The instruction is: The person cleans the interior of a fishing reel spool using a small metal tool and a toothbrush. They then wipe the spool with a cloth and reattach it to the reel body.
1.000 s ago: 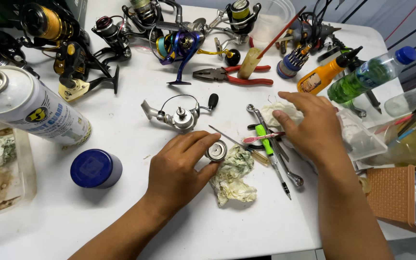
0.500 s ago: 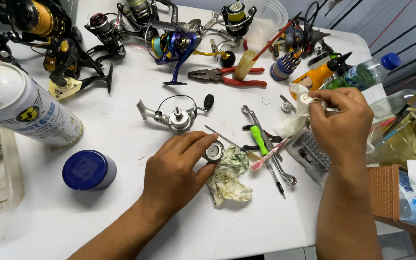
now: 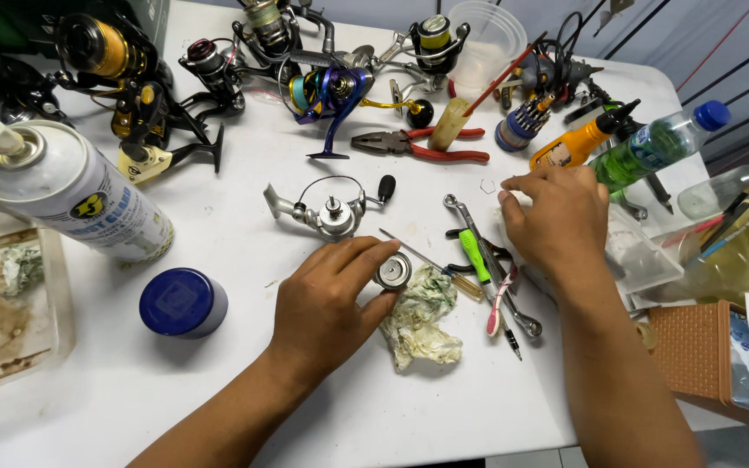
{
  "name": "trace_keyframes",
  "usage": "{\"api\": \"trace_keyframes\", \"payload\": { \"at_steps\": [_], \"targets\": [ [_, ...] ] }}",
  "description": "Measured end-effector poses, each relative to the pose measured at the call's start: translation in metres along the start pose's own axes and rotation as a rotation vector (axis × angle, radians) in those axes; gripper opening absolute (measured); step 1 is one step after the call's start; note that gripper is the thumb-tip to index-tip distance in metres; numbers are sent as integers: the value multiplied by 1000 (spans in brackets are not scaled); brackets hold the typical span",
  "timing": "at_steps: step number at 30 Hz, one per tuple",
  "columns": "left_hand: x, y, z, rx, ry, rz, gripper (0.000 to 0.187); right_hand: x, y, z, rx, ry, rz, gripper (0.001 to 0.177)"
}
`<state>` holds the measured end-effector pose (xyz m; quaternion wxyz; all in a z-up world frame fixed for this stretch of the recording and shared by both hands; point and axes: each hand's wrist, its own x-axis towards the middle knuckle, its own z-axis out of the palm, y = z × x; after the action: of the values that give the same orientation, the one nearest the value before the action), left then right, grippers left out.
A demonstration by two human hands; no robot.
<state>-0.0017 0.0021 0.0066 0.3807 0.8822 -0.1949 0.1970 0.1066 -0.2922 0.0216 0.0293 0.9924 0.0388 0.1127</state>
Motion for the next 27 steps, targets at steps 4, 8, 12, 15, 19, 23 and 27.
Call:
{"api": "trace_keyframes", "payload": {
  "at_steps": [4,8,12,15,19,23,27],
  "targets": [
    [1,0,-1,-19,-7,1,51,27,1,16,5,-124,-10,25],
    [1,1,-2,-24,5,-17,50,39,-6,22,-16,-179,12,26],
    [0,1,-2,-16,-62,-56,55,43,-9,21,64,-222,62,24],
    [3,2,-4,-22,-138,-83,55,50,-14,5,118,-377,108,28],
    [3,-2,-3,-9,-218,-135,53,60,-25,-10,100,-478,126,28],
    [5,-4,-3,23,-298,-177,51,67,-20,-8,108,-549,153,29],
    [4,-6,-2,62,-317,-195,52,65,-19,-12,175,-525,170,30]
  ]
}}
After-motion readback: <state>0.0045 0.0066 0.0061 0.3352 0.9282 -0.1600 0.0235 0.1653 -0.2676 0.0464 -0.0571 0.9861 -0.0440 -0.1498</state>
